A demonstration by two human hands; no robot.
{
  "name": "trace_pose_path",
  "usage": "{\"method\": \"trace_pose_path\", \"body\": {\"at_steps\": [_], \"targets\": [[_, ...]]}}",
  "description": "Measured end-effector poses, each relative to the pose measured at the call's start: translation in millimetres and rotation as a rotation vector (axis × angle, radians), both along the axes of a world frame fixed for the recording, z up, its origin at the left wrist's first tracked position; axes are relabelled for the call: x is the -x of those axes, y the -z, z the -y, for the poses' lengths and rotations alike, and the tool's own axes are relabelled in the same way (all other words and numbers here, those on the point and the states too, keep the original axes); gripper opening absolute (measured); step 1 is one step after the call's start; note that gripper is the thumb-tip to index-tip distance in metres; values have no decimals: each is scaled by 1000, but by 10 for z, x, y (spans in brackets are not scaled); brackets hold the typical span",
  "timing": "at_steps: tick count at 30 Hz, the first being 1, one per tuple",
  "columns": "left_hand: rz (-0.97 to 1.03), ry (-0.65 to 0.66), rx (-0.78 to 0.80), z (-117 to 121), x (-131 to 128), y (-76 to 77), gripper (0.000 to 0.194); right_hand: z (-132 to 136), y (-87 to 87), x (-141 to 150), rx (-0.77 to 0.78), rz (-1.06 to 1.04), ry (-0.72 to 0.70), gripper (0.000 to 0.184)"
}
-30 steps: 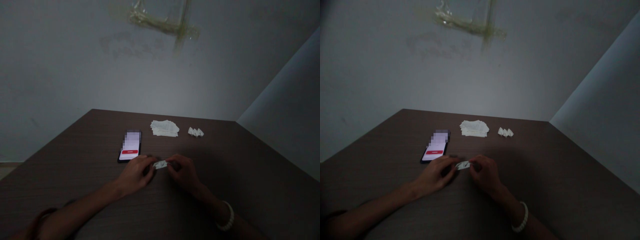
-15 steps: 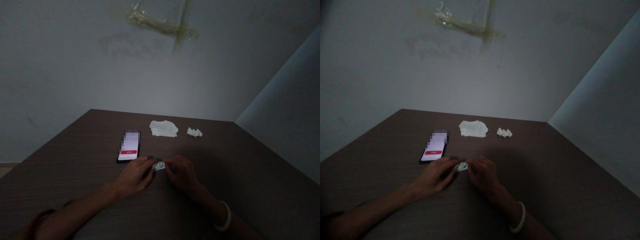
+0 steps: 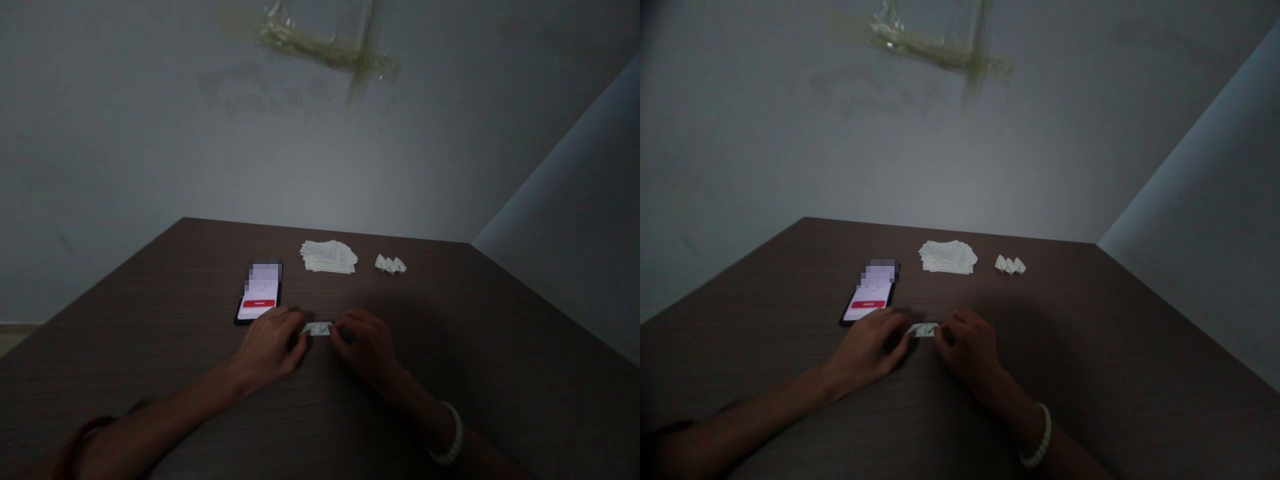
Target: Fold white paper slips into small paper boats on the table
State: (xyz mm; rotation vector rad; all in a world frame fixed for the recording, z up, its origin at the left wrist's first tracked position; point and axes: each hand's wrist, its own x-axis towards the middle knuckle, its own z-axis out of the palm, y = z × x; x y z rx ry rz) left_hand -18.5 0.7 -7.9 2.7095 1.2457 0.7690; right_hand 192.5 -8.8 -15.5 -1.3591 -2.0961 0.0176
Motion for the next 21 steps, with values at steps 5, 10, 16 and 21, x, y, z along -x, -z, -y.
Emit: {"method": "trace_pose_path", "body": {"at_steps": [5, 10, 16, 21], "targets": [[-64, -14, -53, -10, -20, -6, 22, 15, -10, 11, -82, 3, -18, 12], [-43, 10, -98, -18, -15, 32, 26, 32, 11, 24, -107, 73, -53, 15], [-75, 22, -127, -23, -7, 49, 28, 49, 14, 39, -143, 115, -79, 18], [-54, -31, -91, -28, -6, 47, 29, 29, 13, 32, -82, 84, -74, 16]]}}
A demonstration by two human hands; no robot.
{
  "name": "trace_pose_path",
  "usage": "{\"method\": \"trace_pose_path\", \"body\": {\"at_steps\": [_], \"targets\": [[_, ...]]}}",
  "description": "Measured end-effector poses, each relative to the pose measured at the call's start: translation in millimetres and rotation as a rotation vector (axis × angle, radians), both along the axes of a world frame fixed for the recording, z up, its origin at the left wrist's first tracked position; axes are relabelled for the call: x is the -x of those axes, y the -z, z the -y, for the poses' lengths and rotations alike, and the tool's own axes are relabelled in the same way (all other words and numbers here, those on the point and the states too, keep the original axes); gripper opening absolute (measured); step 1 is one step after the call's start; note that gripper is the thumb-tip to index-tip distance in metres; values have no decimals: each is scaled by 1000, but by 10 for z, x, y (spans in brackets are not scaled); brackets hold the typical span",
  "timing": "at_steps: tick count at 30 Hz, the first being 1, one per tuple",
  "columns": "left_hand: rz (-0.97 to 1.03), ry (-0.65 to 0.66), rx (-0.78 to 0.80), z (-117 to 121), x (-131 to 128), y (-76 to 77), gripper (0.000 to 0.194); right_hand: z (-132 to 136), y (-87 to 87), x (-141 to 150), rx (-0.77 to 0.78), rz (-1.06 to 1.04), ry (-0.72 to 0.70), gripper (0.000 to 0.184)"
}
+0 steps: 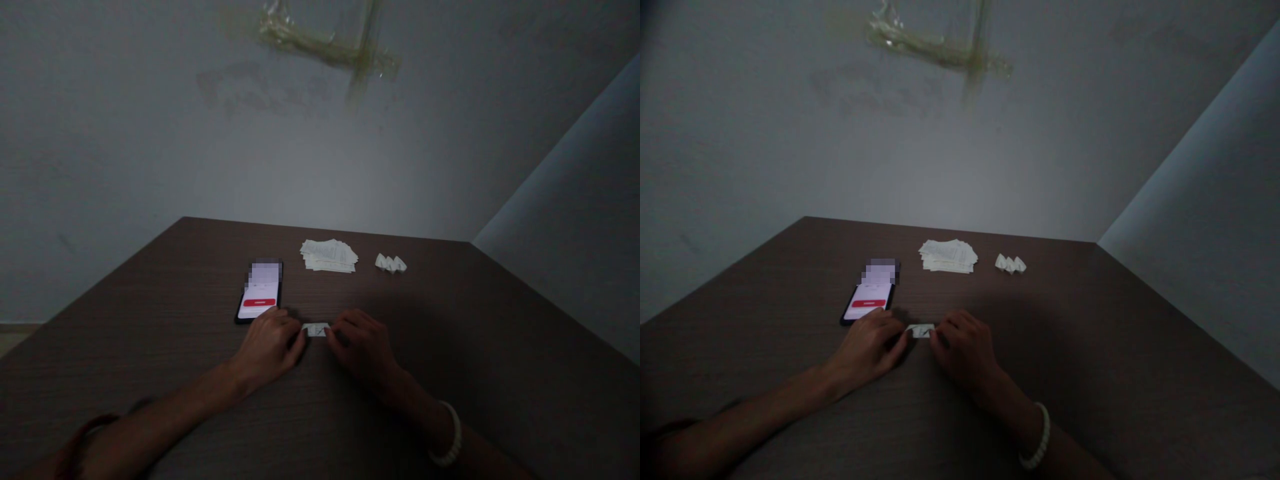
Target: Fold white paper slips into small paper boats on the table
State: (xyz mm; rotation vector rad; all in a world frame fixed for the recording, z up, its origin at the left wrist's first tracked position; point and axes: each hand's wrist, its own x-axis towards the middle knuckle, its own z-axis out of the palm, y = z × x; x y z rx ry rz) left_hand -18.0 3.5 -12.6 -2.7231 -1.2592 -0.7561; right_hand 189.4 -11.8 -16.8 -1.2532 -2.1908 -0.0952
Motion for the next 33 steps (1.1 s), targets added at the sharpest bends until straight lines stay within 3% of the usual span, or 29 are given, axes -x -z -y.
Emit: {"method": "trace_pose_path", "body": {"at_steps": [6, 14, 19, 26, 30, 33], "targets": [[25, -67, 66, -6, -8, -8, 32, -1, -16, -3, 24, -30, -12, 19], [-33, 86, 57, 12, -9, -39, 31, 9, -16, 10, -24, 7, -23, 21], [58, 27, 109, 43, -12, -102, 30, -5, -10, 2, -36, -1, -38, 23], [221, 106, 190, 22, 6, -99, 22, -2, -25, -11, -26, -124, -139, 13], [356, -2, 359, 43, -61, -164, 23, -15, -41, -4, 50, -229, -135, 10], [465, -13, 499, 71, -123, -194, 24, -26, -47, 2, 130, -268, -131, 12]]}}
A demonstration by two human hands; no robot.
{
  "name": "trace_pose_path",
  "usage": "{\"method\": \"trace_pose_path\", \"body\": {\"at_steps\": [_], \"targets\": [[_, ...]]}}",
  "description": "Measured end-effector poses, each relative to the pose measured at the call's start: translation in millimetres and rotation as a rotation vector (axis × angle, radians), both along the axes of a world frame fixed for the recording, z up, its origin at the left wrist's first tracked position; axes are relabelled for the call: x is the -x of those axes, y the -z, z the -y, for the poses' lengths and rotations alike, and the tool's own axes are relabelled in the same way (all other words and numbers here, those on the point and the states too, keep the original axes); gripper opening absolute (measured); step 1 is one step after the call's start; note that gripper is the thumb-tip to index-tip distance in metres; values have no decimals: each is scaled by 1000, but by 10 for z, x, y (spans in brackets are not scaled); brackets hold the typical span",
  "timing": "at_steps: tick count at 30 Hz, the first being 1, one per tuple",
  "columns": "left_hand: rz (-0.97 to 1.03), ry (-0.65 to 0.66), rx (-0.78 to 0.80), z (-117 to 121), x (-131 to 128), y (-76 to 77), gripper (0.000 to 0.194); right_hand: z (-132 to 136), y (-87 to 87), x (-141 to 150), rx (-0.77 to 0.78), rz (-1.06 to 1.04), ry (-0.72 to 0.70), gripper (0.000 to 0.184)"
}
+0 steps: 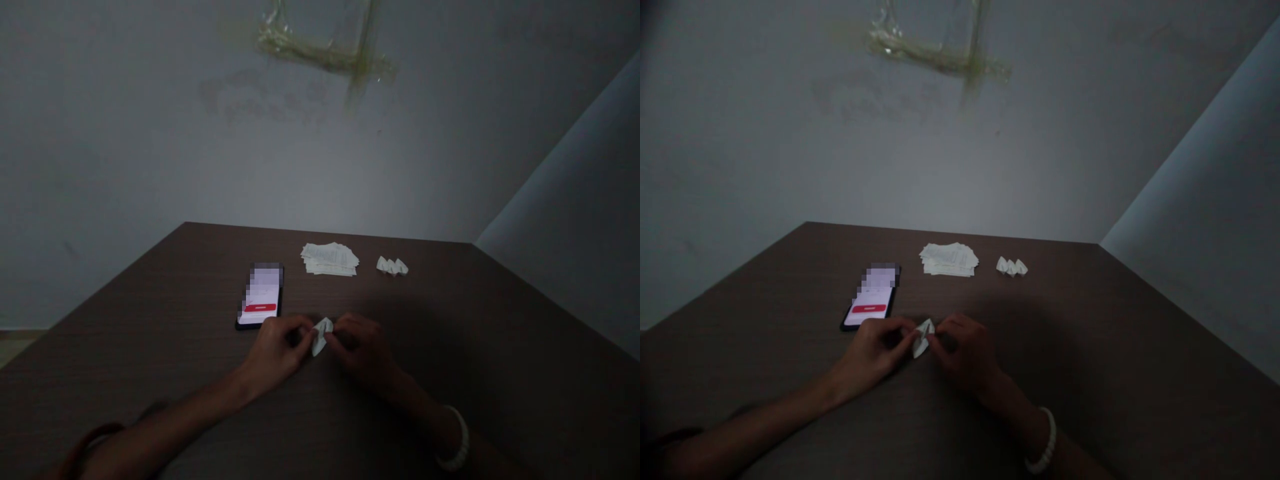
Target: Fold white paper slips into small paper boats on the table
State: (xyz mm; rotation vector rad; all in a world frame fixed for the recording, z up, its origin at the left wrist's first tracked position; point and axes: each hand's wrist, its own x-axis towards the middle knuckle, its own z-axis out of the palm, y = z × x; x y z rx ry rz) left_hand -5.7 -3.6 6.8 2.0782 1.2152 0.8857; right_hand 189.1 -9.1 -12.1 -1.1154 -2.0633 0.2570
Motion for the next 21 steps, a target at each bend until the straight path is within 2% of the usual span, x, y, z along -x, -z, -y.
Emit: {"method": "trace_pose_path", "body": {"at_steps": [3, 9, 13, 17, 21], "targets": [[25, 16, 56, 13, -25, 13, 25, 3, -9, 3, 47, -4, -16, 14], [9, 72, 52, 11, -16, 7, 27, 17, -9, 5, 73, 11, -58, 17], [0, 83, 93, 10, -13, 11, 30, 13, 13, 5, 76, -30, 9, 9], [3, 81, 121, 11, -14, 29, 30, 8, 16, 6, 88, -65, 36, 9], [-31, 23, 98, 7, -21, 47, 29, 8, 4, 4, 111, -90, 57, 9]]}}
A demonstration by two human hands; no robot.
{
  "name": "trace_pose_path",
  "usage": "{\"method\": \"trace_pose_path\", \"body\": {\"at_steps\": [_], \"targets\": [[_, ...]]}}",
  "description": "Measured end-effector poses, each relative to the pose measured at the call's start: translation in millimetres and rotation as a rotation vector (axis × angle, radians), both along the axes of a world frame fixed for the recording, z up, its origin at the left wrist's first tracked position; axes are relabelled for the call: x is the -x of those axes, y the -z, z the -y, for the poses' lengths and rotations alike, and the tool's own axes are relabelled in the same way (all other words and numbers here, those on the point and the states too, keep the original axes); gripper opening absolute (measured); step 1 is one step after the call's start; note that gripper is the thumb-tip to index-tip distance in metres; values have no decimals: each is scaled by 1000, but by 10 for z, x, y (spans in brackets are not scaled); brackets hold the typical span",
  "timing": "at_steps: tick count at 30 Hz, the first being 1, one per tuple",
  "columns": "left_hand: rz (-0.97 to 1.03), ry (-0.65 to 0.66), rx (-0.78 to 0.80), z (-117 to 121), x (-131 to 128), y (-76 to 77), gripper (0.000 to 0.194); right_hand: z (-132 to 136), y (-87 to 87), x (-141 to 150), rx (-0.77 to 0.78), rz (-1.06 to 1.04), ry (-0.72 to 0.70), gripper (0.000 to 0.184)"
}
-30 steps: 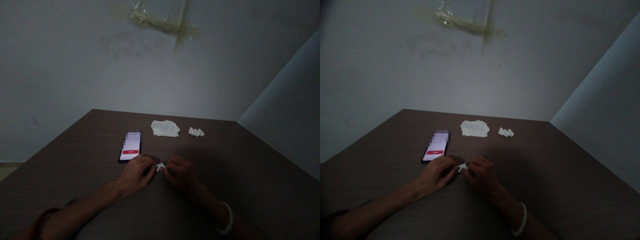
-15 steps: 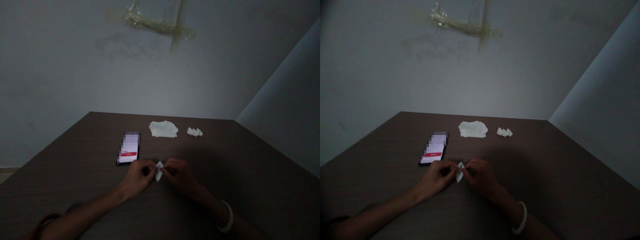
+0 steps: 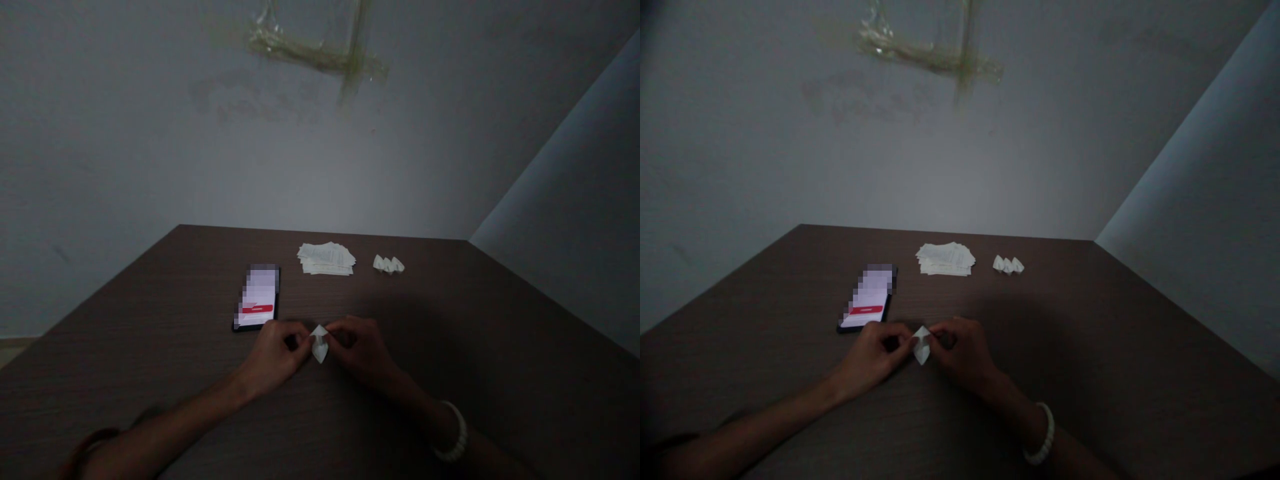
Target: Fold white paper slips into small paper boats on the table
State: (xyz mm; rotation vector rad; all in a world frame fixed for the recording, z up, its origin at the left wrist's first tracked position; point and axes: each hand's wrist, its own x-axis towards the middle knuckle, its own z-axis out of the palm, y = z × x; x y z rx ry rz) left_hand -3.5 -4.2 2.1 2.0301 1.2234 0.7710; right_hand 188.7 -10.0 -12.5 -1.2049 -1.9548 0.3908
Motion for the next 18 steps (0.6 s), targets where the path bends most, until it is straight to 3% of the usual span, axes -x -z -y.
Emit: {"method": "trace_pose_path", "body": {"at_steps": [7, 18], "targets": [[-45, 51, -47, 3, 4, 6, 30, -5, 10, 7, -8, 6, 24, 7], [-45, 24, -34, -8, 26, 24, 29, -3, 25, 2, -5, 86, 72, 14]]}}
